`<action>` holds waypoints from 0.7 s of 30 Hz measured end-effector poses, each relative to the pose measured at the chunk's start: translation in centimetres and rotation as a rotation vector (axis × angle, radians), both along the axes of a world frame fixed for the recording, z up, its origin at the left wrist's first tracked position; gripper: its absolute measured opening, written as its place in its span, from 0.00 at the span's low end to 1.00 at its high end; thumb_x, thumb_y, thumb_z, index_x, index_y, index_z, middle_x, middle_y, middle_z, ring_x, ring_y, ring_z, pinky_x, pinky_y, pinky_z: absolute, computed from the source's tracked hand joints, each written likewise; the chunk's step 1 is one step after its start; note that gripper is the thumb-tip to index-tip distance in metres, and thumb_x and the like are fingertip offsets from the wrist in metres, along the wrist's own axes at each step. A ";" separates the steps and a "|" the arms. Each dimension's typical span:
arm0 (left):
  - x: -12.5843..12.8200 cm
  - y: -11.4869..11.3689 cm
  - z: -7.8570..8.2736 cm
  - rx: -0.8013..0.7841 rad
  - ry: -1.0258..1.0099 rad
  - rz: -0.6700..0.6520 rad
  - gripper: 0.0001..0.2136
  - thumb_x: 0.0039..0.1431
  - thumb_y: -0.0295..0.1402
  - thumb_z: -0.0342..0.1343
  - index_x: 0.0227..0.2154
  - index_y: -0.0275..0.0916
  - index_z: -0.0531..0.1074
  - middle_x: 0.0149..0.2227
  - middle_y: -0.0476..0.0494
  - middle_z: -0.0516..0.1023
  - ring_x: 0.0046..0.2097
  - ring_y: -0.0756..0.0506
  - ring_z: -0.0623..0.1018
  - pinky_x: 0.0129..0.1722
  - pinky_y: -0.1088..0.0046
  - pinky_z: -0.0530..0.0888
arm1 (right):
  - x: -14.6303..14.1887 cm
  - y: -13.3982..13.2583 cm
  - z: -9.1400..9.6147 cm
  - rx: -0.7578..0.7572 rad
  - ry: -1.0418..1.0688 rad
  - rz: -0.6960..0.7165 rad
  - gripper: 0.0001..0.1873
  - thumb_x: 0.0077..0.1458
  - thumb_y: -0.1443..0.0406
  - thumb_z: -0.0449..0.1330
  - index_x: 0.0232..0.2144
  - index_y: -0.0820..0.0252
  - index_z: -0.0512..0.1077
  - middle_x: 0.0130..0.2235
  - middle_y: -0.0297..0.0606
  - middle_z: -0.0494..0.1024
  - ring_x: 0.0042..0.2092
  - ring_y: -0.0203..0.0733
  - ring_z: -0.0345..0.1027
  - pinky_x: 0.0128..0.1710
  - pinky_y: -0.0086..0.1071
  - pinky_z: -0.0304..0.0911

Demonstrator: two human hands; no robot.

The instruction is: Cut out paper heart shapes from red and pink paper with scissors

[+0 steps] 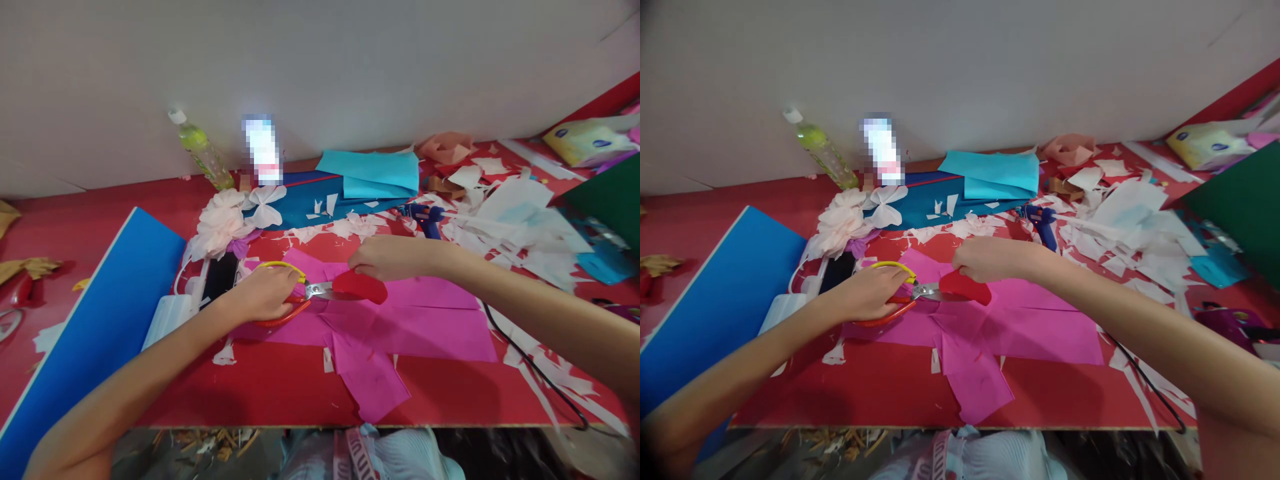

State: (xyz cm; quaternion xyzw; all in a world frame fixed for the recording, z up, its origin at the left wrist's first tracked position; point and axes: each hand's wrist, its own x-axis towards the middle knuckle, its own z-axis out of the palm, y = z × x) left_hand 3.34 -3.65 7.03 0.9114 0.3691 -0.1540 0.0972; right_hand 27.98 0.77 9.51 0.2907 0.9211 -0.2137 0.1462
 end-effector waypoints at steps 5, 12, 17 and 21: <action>-0.1 -0.1 0.1 0.013 0.005 -0.018 0.17 0.53 0.33 0.54 0.46 0.33 0.67 0.47 0.33 0.75 0.50 0.38 0.74 0.48 0.63 0.71 | -0.1 0.0 -0.1 0.001 -0.024 0.018 0.16 0.52 0.76 0.47 0.29 0.64 0.75 0.33 0.44 0.78 0.31 0.38 0.64 0.29 0.32 0.51; -0.1 -0.2 0.3 -0.009 0.015 -0.010 0.18 0.55 0.34 0.54 0.47 0.32 0.66 0.48 0.33 0.75 0.49 0.38 0.74 0.45 0.64 0.71 | 0.2 0.2 -0.7 -0.002 0.012 0.021 0.15 0.51 0.76 0.47 0.27 0.64 0.74 0.31 0.42 0.77 0.30 0.37 0.62 0.28 0.32 0.50; -0.1 -0.2 0.3 -0.016 0.027 -0.019 0.16 0.57 0.36 0.52 0.46 0.33 0.67 0.46 0.34 0.76 0.47 0.38 0.76 0.41 0.66 0.72 | 0.3 0.3 -1.0 -0.020 0.037 0.032 0.15 0.51 0.75 0.47 0.27 0.63 0.73 0.30 0.42 0.76 0.29 0.36 0.61 0.28 0.31 0.50; -0.2 -0.2 0.4 -0.034 0.036 -0.011 0.12 0.58 0.35 0.51 0.42 0.34 0.69 0.43 0.36 0.77 0.43 0.40 0.77 0.37 0.68 0.71 | 0.2 0.2 -0.9 -0.026 0.029 0.028 0.15 0.51 0.76 0.47 0.27 0.64 0.74 0.31 0.43 0.77 0.29 0.37 0.62 0.28 0.31 0.50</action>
